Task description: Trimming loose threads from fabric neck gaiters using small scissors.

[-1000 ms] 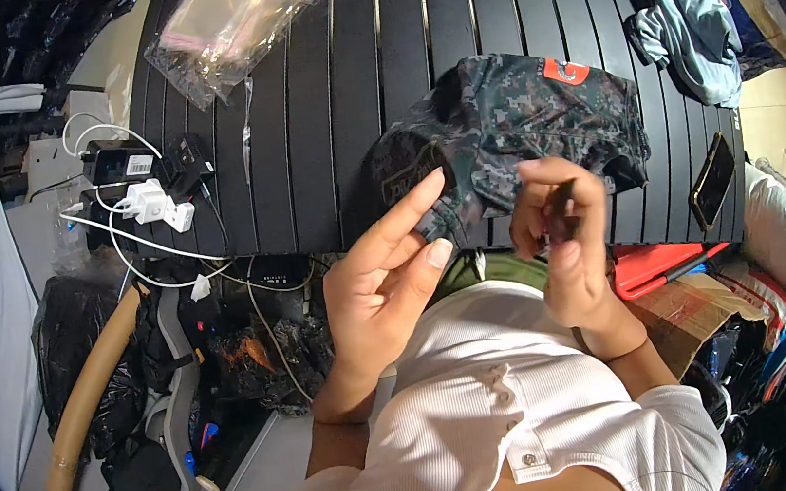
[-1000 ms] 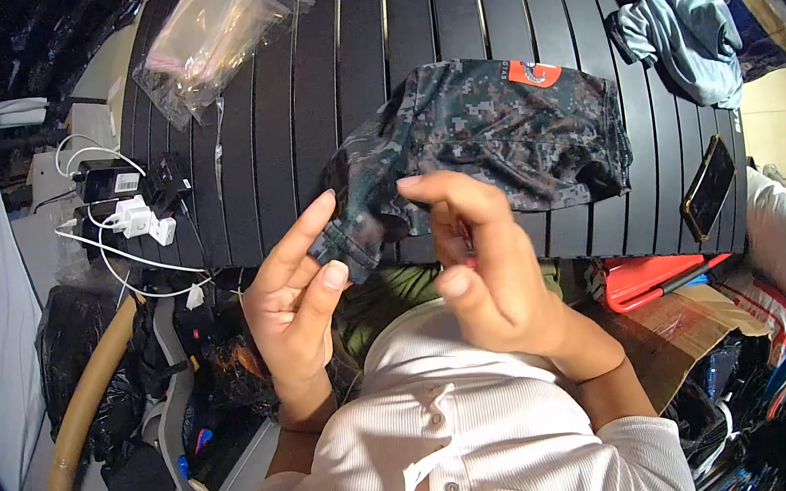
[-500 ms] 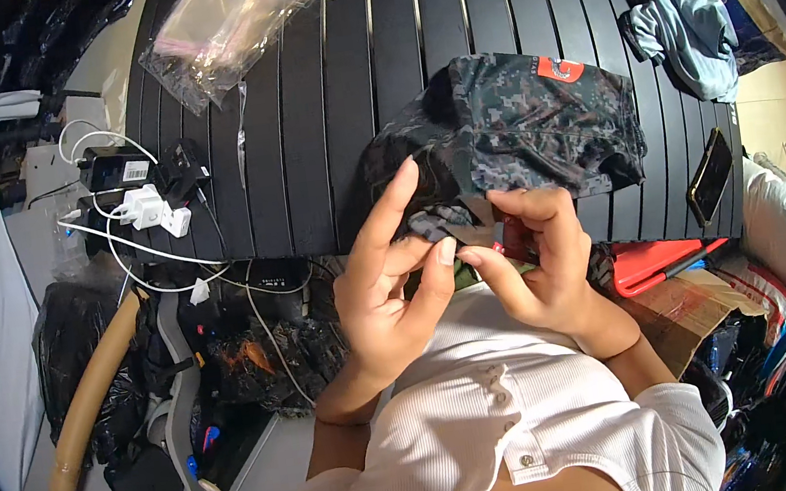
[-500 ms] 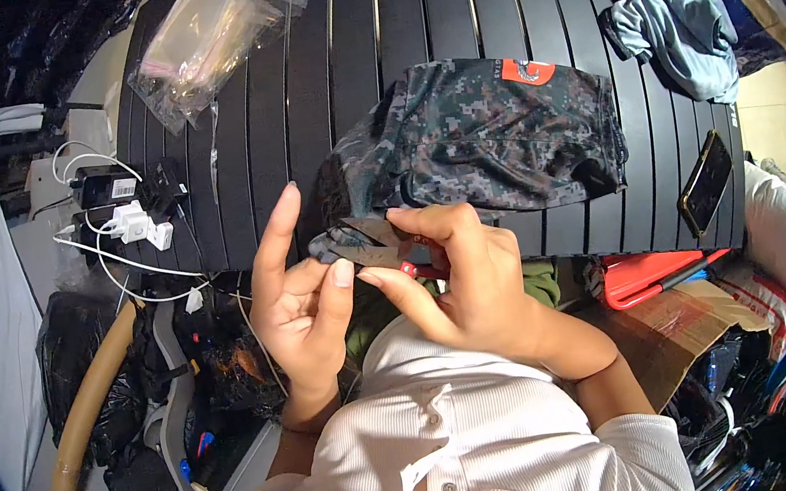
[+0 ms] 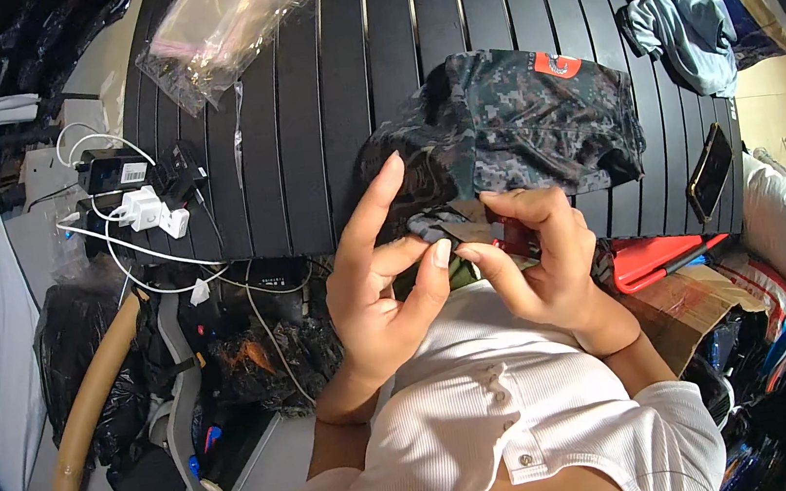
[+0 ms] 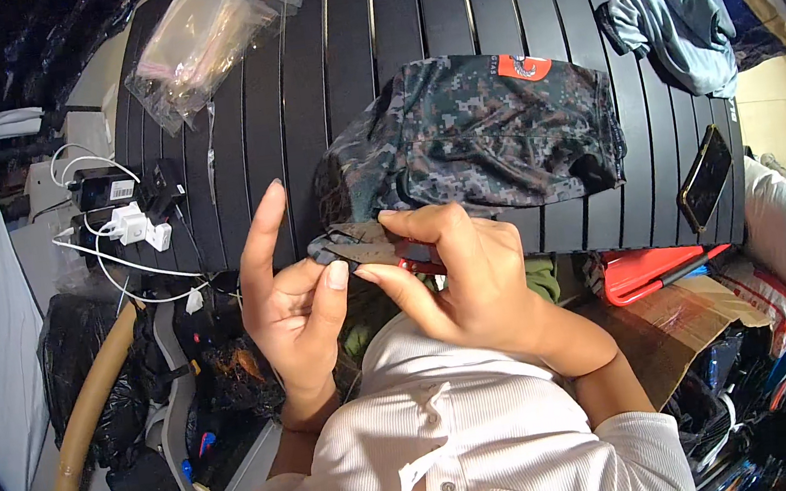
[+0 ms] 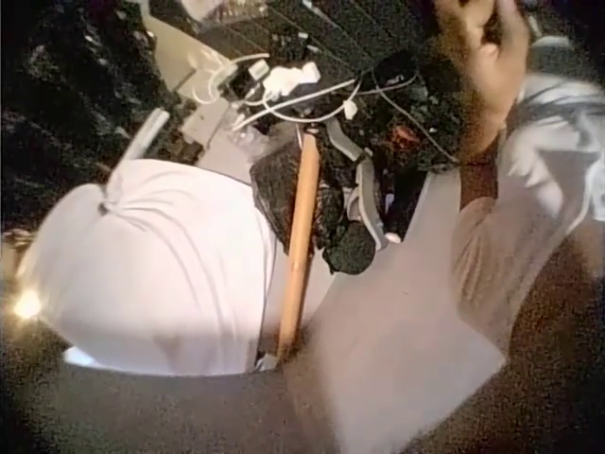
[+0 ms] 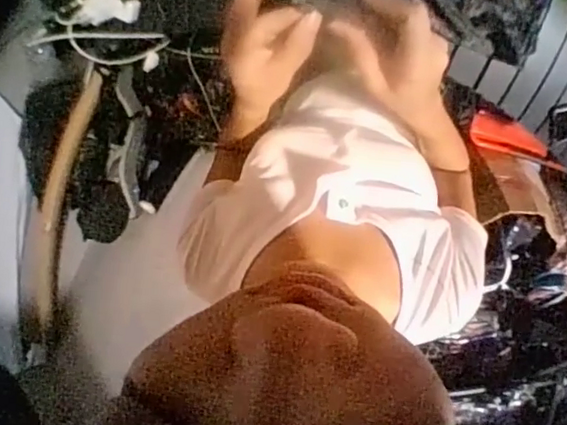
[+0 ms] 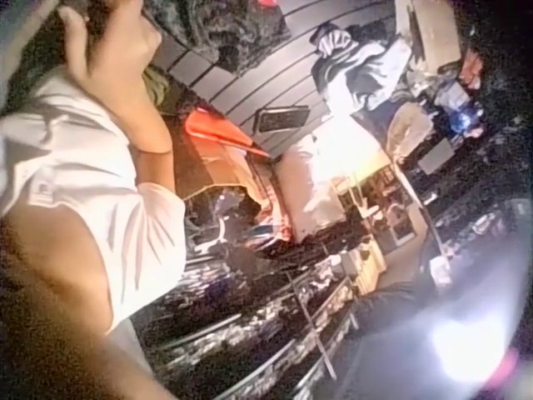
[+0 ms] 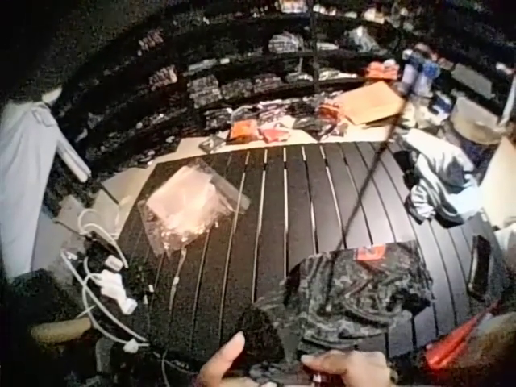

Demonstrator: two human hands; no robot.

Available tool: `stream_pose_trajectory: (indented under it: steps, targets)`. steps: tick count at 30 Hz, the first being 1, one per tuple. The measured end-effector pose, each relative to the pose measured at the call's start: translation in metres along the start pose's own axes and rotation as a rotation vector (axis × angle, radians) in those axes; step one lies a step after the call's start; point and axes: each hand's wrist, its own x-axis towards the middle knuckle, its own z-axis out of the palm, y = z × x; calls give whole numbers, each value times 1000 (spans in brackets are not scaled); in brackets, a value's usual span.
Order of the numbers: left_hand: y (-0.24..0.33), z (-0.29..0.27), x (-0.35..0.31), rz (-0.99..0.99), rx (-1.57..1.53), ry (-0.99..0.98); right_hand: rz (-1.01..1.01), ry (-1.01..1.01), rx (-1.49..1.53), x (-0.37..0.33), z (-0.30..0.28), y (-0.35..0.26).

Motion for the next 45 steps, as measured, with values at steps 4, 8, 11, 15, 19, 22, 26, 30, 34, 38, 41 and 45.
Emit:
stream_pose_trajectory:
  steps: [4,8,11,15,19,22,26,30,34,38,41,45]
  targets:
    - [-2,4,1,-28,-72,54,6,-18,-30,1,-2,-1]
    - [-3,4,-1,-36,-45,84,-34,0,-30,2,-1,1]
    - [-1,5,1,-58,-88,88,-21,-33,-64,3,-3,-1]
    - [-1,4,4,6,-59,79,-37,-34,-40,3,-4,-1]
    - [-6,1,7,40,-24,37,-78,-33,-34,5,-4,5]
    - [-6,-3,6,67,9,13,-47,-58,-22,6,-6,3]
    - [-2,0,5,32,-42,23,-97,-70,-58,6,-10,6]
    - [-9,0,7,-48,-140,25,333,37,293,-2,-14,12]
    - [-13,-3,8,-94,-156,5,212,67,181,0,-16,10]
    - [-4,3,11,-232,-456,41,96,-15,26,2,-10,3]
    - [-4,6,12,-275,-532,72,-18,4,-32,2,-6,6]
    - [-9,8,10,-210,-454,123,7,12,-48,1,-5,1]
